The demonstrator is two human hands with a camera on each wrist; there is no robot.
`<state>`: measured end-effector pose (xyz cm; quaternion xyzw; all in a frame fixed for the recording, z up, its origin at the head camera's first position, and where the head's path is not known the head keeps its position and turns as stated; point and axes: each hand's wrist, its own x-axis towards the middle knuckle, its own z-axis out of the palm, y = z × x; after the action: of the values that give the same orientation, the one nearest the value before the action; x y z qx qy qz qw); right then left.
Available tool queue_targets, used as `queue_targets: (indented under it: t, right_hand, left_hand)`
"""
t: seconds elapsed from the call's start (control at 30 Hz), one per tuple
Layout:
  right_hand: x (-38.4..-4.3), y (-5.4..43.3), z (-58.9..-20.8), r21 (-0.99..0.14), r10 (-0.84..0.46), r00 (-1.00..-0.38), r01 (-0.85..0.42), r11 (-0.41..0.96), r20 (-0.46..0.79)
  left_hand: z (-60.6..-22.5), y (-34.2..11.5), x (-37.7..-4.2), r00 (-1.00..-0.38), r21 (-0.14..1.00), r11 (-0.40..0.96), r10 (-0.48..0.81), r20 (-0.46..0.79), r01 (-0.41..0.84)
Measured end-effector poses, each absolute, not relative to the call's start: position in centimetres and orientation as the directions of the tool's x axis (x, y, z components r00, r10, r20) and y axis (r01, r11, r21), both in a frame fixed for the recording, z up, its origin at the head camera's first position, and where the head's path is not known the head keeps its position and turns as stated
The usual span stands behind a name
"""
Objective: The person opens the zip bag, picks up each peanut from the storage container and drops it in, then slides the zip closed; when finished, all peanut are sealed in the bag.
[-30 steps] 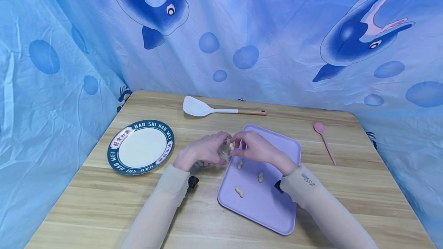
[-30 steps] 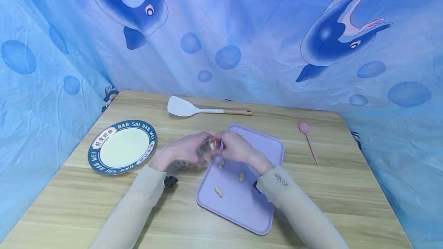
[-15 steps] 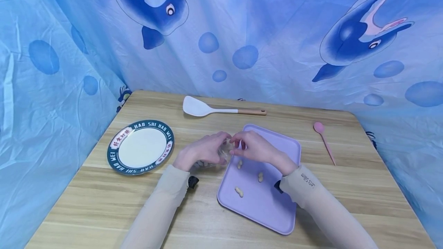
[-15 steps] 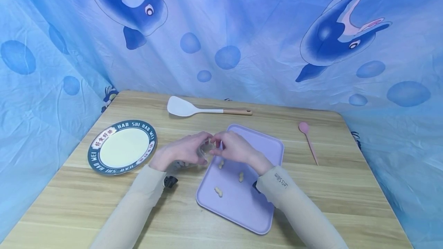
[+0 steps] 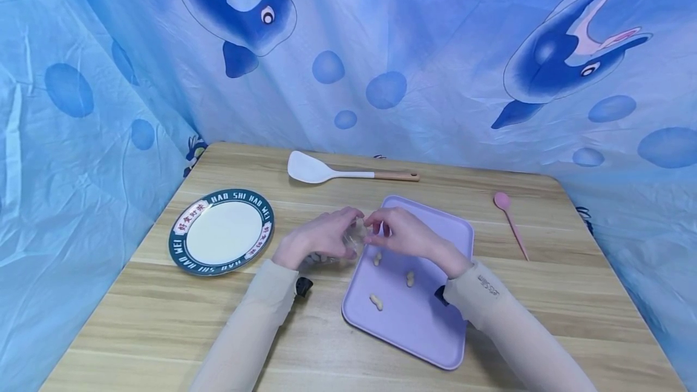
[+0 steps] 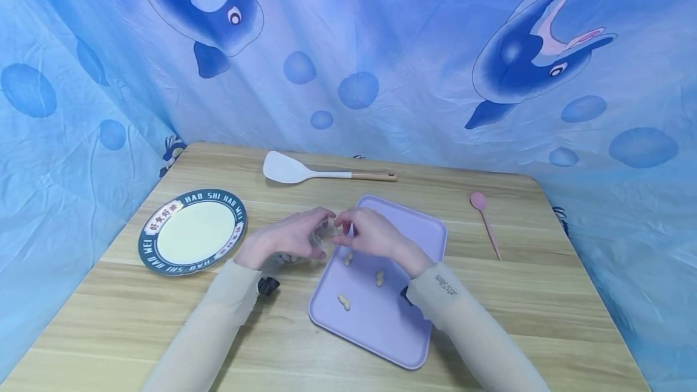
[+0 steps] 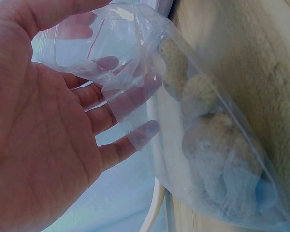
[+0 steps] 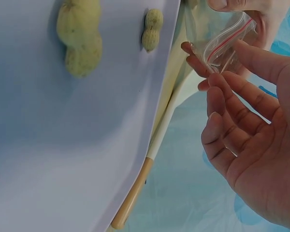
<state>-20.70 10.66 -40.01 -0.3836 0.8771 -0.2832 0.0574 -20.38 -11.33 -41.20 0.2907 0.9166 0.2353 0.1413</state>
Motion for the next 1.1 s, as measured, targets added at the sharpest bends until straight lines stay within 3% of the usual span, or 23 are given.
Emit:
queue_targets:
  t: [0.6, 1.1]
  right_hand:
    - [-18.3, 16.5, -40.9, -0.462, -0.689, -0.72, -0.642, 0.612, 0.086]
    - [-15.3, 18.5, -43.5, -0.411, -0.649, -0.76, -0.601, 0.686, 0.03]
  left_hand:
    - [-41.2, -11.5, -20.2, -0.802, 0.539, 0.725, 0.581, -0.141, 0.43]
    - [-41.2, -11.6, -20.1, -0.803, 0.541, 0.723, 0.58, -0.137, 0.43]
